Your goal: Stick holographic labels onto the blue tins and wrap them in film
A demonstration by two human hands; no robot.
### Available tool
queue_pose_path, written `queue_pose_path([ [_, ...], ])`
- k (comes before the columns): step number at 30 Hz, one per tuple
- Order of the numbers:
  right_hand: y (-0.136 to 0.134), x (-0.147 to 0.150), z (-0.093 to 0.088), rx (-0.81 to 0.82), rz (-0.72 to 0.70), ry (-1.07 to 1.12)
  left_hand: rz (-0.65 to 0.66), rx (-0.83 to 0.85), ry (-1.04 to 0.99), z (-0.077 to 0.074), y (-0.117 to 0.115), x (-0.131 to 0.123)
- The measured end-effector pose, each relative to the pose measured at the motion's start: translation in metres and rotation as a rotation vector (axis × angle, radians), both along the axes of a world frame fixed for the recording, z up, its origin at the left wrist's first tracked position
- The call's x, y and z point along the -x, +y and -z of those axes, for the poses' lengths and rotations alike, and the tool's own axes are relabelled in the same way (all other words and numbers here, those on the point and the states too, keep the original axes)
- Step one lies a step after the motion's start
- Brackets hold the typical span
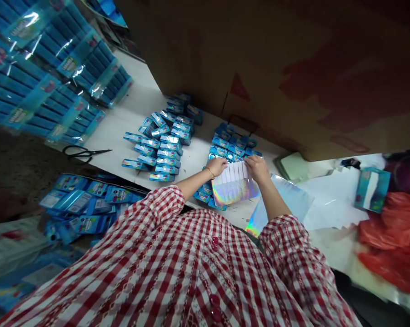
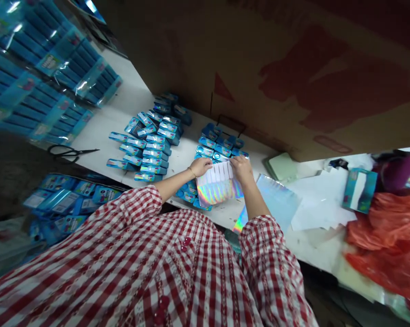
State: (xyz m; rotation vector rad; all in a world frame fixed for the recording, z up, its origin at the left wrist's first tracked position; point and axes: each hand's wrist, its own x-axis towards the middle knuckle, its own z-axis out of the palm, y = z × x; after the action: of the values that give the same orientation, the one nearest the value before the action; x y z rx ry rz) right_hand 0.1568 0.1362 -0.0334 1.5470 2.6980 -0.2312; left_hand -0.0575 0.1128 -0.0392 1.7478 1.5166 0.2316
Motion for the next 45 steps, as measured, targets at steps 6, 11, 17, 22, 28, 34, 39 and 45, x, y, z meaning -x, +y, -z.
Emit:
queue_pose_path([
  [6, -0.021, -0.04, 0.007, -0.04, -0.149, -0.089, -0.035, -0.018, -0.072, 0.009, -0.014, -0.013],
  [11, -0.033, -0.053, 0.003, -0.056, -0.207, -0.111, -0.065, -0.034, -0.082, 0.004, -0.023, -0.03],
  [17, -0.054, -0.06, 0.001, -0.066, -0.178, -0.055, -0.068, -0.065, -0.084, -0.006, -0.034, -0.044],
  [22, -0.053, -0.051, -0.007, -0.095, -0.073, -0.007, -0.052, -0.102, -0.085, -0.006, -0.037, -0.047],
  [28, -0.053, -0.045, -0.004, -0.046, -0.077, 0.004, -0.014, -0.115, -0.124, -0.003, -0.037, -0.036],
  [34, -0.066, -0.044, -0.005, -0.101, 0.062, 0.063, 0.019, -0.09, -0.177, 0.0, -0.039, -0.018],
  [39, -0.077, -0.045, -0.012, -0.092, 0.045, 0.033, 0.054, -0.1, -0.184, 0.0, -0.041, -0.014],
  [45, -0.089, -0.047, -0.018, -0.088, 0.024, -0.021, 0.059, -0.086, -0.168, -0.003, -0.043, -0.015],
])
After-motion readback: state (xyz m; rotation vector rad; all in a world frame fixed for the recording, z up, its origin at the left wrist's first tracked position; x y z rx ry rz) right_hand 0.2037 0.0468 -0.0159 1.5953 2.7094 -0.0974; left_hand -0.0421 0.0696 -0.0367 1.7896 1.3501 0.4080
